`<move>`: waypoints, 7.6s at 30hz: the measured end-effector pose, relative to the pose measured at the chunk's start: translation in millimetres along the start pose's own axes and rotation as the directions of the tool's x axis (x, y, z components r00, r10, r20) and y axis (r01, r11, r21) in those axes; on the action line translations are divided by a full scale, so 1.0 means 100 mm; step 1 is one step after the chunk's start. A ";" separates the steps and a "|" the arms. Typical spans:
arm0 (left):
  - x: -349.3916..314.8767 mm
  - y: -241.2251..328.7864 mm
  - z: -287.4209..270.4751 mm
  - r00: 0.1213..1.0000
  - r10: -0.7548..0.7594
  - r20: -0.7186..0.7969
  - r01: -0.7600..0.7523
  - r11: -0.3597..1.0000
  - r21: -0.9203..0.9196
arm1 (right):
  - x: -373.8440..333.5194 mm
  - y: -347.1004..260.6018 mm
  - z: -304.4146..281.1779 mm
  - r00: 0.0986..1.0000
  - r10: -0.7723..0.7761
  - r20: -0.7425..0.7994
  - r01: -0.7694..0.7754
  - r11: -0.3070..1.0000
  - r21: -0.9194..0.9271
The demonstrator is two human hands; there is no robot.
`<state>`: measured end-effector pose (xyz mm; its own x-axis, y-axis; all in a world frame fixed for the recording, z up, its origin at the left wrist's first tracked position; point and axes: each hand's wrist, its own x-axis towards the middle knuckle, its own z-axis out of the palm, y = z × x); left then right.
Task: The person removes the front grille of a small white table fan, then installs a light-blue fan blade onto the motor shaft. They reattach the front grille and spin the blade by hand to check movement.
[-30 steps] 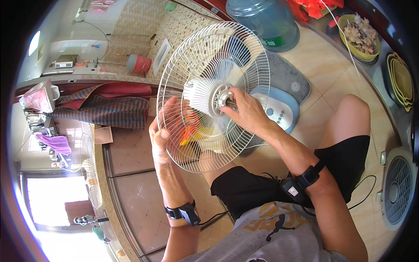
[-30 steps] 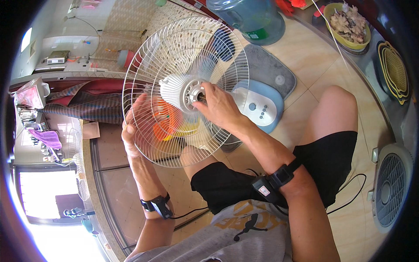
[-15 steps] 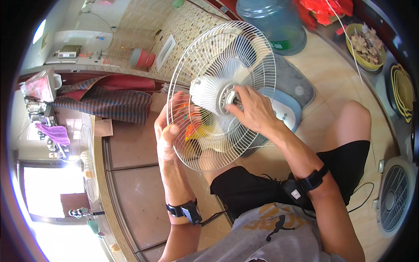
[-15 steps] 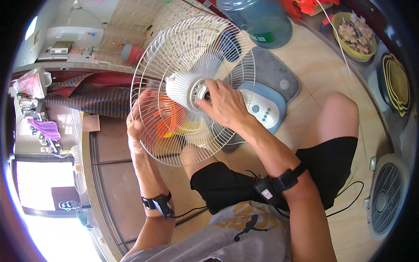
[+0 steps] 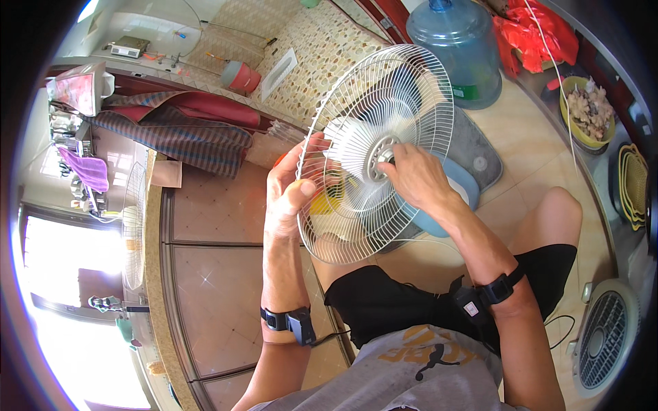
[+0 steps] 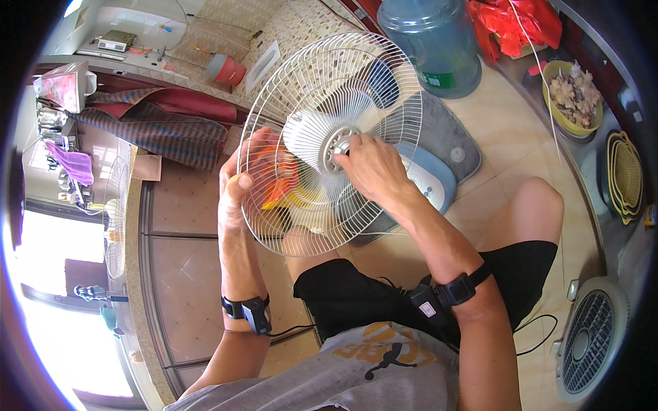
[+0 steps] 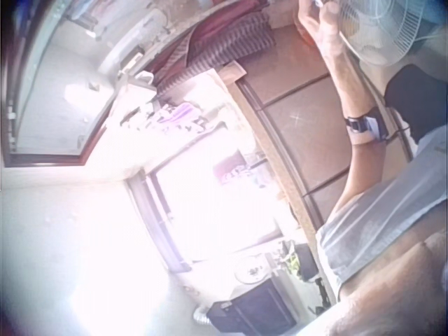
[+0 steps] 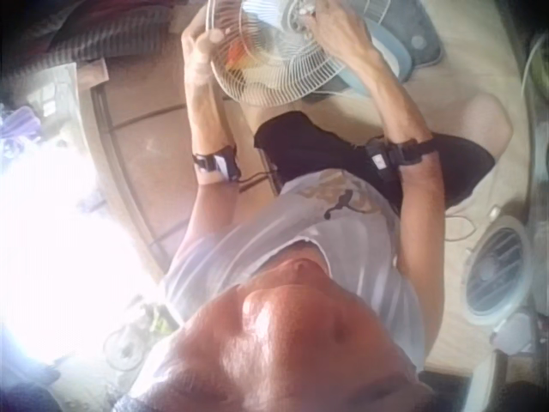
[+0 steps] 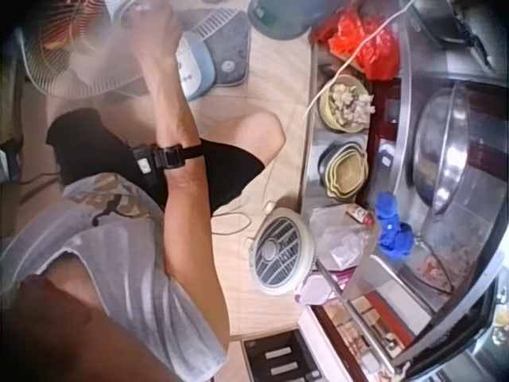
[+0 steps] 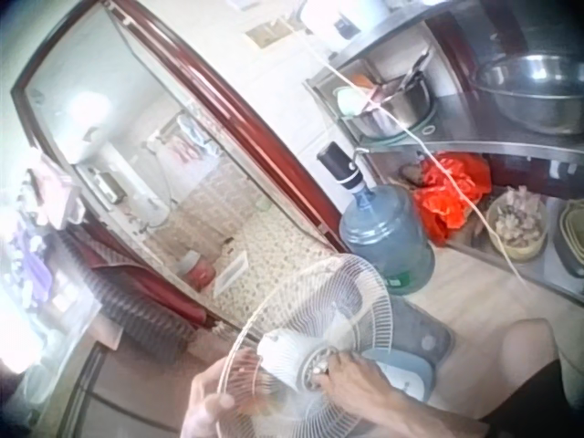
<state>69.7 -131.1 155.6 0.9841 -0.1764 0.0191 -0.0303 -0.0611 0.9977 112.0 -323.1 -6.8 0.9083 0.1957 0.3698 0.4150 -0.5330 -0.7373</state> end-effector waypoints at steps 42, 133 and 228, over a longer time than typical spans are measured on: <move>-0.01 0.00 0.04 1.000 -0.005 -0.013 0.005 0.998 0.058 | 0.05 0.08 -0.04 0.895 0.398 0.201 -0.446 0.792 0.416; -0.99 -0.56 0.01 0.996 0.030 -0.083 -0.027 0.999 0.039 | -0.08 0.10 -0.01 0.983 -0.182 -0.023 0.171 0.954 -0.248; -1.16 -0.31 0.29 0.517 0.844 0.144 -0.820 0.440 0.365 | -1.67 -1.00 -4.79 0.695 0.285 -0.660 0.055 0.894 0.444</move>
<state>-48.5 -136.8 120.9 0.4581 -0.2841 0.8423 -0.8844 -0.2410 0.3997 -106.5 -696.4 276.0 0.7152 -0.5590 0.4196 0.4441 -0.1001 -0.8903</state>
